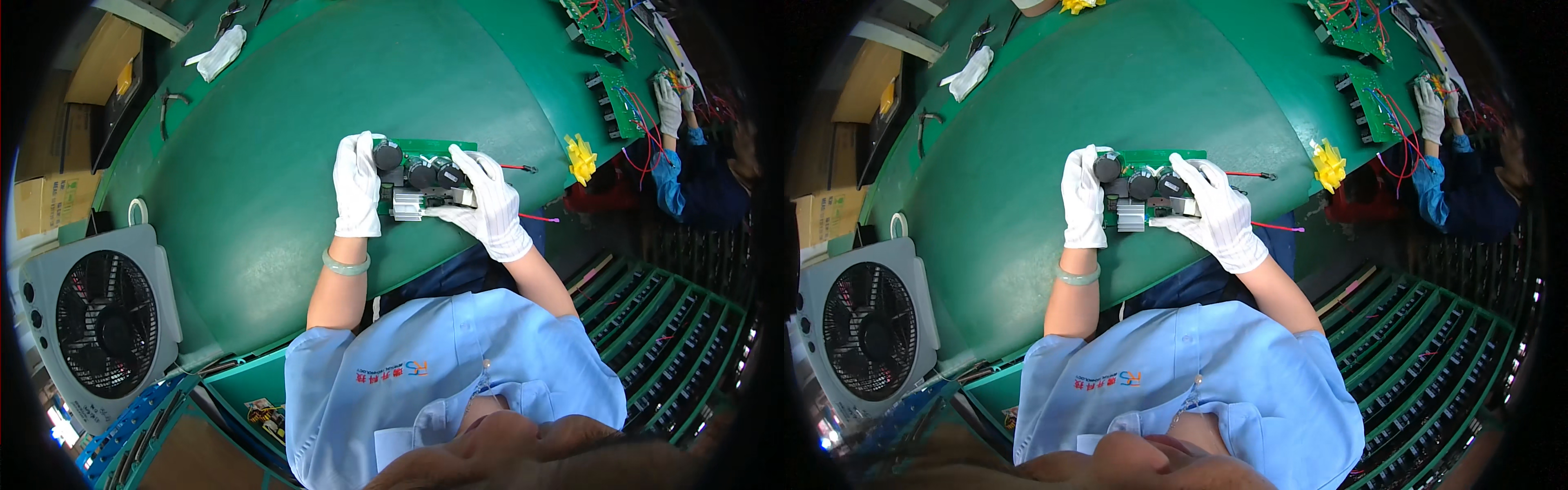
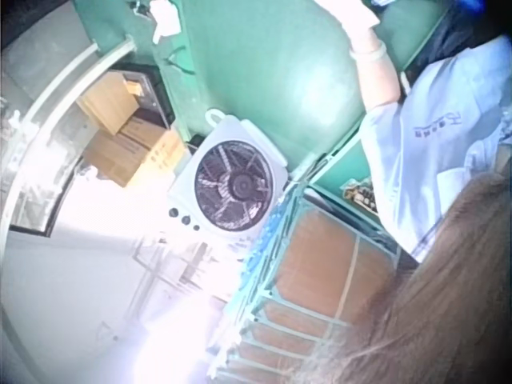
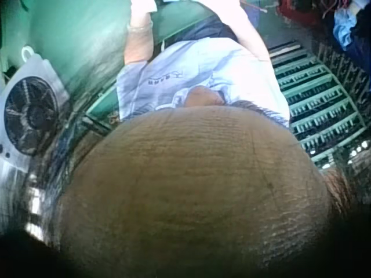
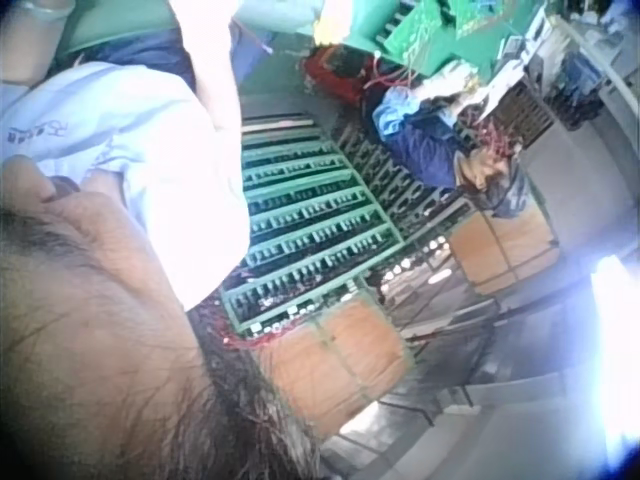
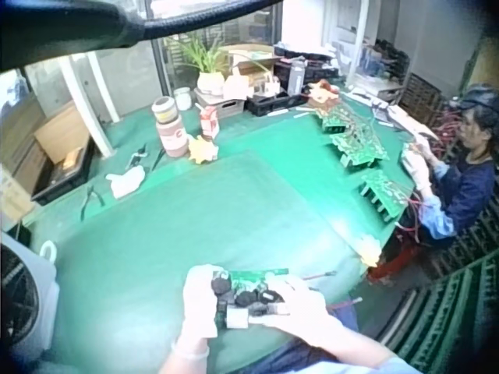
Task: The person assembles a green circuit board by hand, attaching red and blue wires and securing cylindrical capacitors. The person repeatedly flips the board to inspect both sides and adjust the components.
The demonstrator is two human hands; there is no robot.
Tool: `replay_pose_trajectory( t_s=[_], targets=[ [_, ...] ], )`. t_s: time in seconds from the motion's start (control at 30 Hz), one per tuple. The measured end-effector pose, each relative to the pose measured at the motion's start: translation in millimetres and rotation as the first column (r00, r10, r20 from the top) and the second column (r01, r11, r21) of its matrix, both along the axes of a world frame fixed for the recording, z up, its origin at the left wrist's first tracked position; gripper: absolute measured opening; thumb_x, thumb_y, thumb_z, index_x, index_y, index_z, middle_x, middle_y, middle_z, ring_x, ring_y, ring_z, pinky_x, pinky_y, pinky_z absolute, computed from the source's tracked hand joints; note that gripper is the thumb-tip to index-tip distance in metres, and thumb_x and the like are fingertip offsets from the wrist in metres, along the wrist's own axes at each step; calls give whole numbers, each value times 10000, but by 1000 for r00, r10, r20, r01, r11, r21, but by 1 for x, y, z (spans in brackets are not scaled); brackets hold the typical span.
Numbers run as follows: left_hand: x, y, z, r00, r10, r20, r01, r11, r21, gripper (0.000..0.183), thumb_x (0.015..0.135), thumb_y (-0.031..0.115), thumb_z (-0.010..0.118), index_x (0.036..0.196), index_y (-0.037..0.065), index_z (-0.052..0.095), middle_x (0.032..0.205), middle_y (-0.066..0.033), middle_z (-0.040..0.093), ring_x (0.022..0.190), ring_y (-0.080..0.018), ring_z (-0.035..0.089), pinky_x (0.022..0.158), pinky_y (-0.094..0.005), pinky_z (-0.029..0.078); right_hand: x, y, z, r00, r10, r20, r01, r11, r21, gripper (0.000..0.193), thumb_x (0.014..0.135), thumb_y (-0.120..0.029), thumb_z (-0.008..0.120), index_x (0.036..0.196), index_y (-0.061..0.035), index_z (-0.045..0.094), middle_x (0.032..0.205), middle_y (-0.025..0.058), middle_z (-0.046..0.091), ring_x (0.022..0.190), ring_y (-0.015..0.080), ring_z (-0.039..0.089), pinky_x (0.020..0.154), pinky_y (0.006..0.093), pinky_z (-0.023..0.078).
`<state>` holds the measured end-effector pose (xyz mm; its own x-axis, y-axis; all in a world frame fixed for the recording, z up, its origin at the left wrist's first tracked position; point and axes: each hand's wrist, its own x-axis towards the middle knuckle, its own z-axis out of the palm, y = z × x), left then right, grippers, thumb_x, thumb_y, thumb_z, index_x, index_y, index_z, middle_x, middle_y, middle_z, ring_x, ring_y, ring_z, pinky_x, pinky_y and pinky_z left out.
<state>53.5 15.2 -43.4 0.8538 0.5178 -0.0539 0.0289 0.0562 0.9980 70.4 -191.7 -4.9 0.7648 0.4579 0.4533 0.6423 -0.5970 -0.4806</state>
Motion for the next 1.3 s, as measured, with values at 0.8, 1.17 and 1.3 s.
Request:
replay_pose_trajectory(
  t_s=[0.8, 1.17, 1.3],
  targets=[
    [-1, 5, 6, 996, -57, -70, 58, 998, 11, 279, 1019, 283, 501, 985, 25, 602, 918, -16, 624, 837, -94, 549, 783, -256, 469, 19, -32, 22, 765, 312, -563, -209, 948, 242, 680, 823, -57, 704, 1442, -128, 432, 1312, 134, 548, 1042, 211, 617, 809, 273, 498],
    [-7, 33, 10, 937, -329, -115, 314, 940, -129, 309, 994, 320, 551, 1115, 38, 591, 977, -13, 634, 852, -81, 575, 756, -224, 470, 10, -75, -2, 768, 206, -606, -54, 964, 260, 771, 737, -225, 807, 1405, -69, 456, 1390, 148, 476, 1251, 276, 506, 1038, 356, 423],
    [-7, 31, 26, 913, -355, -201, 321, 929, -183, 306, 982, 319, 569, 1129, 52, 592, 950, 2, 636, 777, -54, 574, 625, -195, 456, 10, -74, 0, 867, 65, -493, -46, 998, 51, 728, 728, -293, 791, 1369, -113, 496, 1272, 163, 542, 1101, 352, 577, 896, 366, 502]
  ],
)
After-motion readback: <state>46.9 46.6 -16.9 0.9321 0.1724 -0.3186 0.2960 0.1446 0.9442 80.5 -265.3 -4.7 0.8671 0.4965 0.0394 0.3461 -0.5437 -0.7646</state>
